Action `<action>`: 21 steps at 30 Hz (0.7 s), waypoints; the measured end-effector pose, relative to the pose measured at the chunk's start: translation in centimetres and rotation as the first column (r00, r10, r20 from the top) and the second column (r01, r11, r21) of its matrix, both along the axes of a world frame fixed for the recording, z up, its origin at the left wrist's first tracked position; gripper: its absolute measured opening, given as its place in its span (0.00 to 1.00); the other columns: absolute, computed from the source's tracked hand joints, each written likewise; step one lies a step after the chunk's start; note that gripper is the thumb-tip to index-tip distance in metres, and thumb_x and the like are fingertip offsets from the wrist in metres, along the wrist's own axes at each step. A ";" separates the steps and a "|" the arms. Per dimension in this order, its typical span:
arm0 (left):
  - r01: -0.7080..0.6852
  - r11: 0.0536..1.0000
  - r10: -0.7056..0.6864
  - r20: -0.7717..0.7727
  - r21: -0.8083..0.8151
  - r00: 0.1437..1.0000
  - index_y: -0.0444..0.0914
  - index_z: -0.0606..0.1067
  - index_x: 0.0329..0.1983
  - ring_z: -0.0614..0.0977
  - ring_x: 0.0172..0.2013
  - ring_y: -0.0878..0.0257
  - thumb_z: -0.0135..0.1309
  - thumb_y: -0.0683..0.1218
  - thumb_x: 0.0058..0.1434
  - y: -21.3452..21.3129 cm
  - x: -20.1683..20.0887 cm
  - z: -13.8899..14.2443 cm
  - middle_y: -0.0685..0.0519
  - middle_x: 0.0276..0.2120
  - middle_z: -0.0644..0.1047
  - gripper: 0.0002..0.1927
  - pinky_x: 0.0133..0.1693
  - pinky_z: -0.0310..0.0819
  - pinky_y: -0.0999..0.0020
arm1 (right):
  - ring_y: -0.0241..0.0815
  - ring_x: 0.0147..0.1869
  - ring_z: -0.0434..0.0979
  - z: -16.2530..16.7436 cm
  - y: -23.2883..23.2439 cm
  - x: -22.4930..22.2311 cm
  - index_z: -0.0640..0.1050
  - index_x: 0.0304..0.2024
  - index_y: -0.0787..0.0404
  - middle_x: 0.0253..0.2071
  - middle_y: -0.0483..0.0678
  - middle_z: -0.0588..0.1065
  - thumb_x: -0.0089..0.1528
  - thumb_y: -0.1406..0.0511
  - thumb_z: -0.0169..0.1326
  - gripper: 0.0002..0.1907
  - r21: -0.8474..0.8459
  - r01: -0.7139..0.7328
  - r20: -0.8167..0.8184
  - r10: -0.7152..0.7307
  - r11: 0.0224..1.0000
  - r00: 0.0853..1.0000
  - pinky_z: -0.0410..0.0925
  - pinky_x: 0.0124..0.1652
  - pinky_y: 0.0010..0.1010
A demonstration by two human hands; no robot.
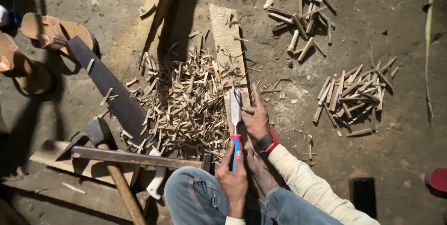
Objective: The person uses a chisel to shave and shape a small wooden stick held between their feet. They repeatedly scrape the wood to remove shavings and occasionally apply glue to the stick.
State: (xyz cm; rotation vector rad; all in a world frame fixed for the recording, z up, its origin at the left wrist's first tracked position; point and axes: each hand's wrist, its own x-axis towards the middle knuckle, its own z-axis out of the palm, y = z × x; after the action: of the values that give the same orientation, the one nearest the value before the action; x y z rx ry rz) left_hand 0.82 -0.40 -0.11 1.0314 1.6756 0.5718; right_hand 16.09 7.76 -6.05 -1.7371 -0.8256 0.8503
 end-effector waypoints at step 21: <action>-0.352 0.934 0.330 0.504 -0.053 0.799 0.38 0.73 0.64 0.74 0.17 0.67 0.54 0.43 0.63 -2.3 -5.4 -0.4 0.46 0.31 0.82 0.24 0.18 0.66 0.73 | 0.41 0.43 0.86 -4.2 -1.0 -0.9 0.77 0.59 0.62 0.48 0.51 0.81 0.68 0.68 0.51 0.17 0.138 0.187 -0.293 -0.140 0.973 0.946 0.78 0.37 0.26</action>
State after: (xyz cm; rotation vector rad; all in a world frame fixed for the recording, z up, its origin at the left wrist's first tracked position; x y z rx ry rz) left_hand -4.56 -2.73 -0.50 0.5308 1.3750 1.0271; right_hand 15.14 6.78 -10.21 -1.4744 -0.5360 0.8667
